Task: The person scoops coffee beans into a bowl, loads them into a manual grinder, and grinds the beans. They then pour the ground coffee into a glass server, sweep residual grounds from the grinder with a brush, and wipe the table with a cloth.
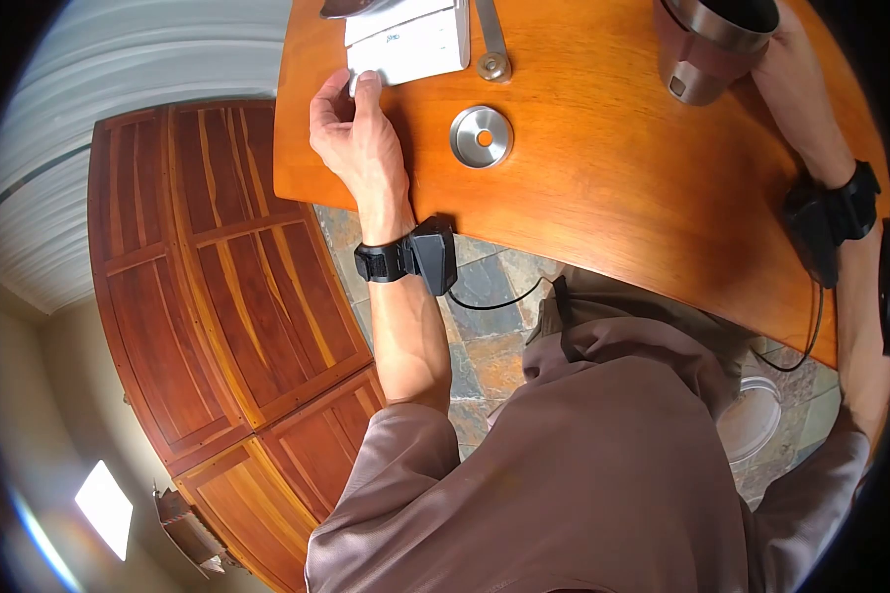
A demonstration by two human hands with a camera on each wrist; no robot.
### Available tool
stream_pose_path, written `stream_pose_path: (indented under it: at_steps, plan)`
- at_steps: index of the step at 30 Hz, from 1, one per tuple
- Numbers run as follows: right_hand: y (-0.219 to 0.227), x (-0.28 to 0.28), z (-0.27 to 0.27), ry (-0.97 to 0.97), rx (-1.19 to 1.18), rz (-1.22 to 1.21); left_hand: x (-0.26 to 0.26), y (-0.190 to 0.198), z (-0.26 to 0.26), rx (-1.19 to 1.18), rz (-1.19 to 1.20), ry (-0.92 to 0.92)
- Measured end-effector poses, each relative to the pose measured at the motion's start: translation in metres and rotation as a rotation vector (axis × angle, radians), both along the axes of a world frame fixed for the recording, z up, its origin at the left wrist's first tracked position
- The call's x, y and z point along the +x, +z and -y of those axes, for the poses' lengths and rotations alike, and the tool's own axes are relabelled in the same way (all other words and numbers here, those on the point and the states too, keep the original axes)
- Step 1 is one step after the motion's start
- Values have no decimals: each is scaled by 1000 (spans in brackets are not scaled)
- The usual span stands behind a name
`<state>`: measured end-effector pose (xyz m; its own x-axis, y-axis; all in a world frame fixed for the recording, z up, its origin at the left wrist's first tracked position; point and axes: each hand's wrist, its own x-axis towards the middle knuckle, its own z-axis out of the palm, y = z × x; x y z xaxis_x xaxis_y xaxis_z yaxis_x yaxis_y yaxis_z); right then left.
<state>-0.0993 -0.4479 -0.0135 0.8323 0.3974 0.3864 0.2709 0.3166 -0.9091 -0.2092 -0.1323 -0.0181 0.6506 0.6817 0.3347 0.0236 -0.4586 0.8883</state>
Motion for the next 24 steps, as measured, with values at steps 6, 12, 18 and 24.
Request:
stream_pose_path:
  at_steps: [6,12,18,24]
  plan:
    - [12,-5,0,56,-12,-107,0,1,1,-16,-28,-11]
    - [9,-3,1,79,24,-79,-1,0,0,-23,-27,-14]
    - [-9,2,-2,-97,-20,81,0,-4,-5,-25,15,-45]
    - [12,-1,1,198,57,-88,-1,-5,-6,-11,1,-47]
